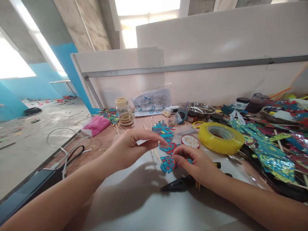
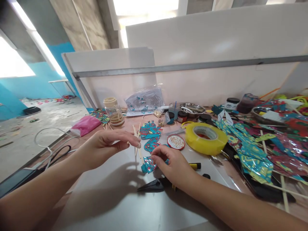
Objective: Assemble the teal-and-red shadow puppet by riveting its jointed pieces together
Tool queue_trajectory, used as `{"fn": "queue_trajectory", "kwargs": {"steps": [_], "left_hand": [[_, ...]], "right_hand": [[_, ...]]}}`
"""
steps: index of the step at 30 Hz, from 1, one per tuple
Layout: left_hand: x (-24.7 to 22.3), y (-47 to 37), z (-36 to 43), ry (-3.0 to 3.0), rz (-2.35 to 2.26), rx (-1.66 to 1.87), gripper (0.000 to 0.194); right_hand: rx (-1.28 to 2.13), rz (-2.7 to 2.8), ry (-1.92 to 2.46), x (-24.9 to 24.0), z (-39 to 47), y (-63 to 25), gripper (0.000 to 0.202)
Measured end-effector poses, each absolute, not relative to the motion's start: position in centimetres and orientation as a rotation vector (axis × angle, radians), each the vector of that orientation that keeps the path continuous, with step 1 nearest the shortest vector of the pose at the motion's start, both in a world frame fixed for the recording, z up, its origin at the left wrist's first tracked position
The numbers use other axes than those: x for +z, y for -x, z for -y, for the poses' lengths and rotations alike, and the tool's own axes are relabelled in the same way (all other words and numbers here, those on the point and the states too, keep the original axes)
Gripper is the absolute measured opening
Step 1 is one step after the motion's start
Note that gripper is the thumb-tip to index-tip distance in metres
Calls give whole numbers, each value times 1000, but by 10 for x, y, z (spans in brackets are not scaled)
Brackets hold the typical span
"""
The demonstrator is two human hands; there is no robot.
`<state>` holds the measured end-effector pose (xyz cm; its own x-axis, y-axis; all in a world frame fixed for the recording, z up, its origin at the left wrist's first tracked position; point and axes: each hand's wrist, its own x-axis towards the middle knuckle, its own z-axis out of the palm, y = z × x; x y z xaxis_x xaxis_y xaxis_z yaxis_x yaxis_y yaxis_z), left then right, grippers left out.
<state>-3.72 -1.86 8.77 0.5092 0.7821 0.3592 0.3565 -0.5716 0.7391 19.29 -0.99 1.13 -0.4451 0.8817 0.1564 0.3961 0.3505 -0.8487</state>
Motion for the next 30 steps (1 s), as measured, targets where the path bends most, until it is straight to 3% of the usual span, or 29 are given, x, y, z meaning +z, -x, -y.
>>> {"fn": "queue_trajectory", "kwargs": {"steps": [9,15,23,30], "left_hand": [[86,36,19,-2132,-891,949,15],[70,28,24,-2395,-868,1196,18],[16,10,21,-2597,-974,976,22],[5,13,23,-2677,-974,1048,22]], "right_hand": [[977,2036,1093,13,10,-193,18],[959,1947,1025,17,14,-197,19],[562,2100,857,34,20,-202,9],[404,2198,833,18,19,-202,8]]}}
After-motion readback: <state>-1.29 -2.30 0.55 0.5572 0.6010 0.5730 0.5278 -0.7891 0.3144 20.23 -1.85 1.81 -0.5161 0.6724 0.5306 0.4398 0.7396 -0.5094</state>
